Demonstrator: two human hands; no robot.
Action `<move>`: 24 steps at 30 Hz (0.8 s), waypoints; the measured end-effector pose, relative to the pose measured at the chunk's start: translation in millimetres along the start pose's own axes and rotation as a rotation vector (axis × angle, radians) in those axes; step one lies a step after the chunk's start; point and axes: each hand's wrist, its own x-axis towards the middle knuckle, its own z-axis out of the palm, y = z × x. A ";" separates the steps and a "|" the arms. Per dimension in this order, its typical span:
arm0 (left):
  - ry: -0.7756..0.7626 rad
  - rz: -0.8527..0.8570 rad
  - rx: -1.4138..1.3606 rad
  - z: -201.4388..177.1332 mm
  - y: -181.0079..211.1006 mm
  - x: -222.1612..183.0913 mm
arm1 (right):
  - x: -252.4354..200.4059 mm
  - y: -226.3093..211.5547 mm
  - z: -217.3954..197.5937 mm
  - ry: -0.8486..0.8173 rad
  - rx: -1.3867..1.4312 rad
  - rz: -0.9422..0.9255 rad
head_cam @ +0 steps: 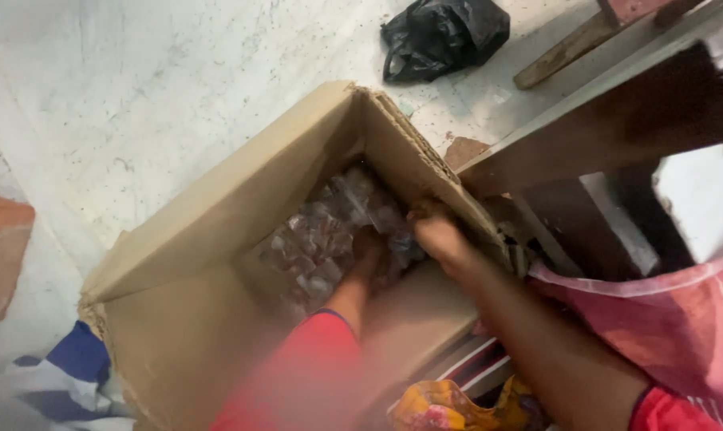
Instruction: Packing and sealing small molded wax or soap items into individual plastic bags.
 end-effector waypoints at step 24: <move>-0.132 1.614 0.439 -99.5 357.7 -494.7 | -314.3 -233.5 -320.3 0.190 0.013 -0.636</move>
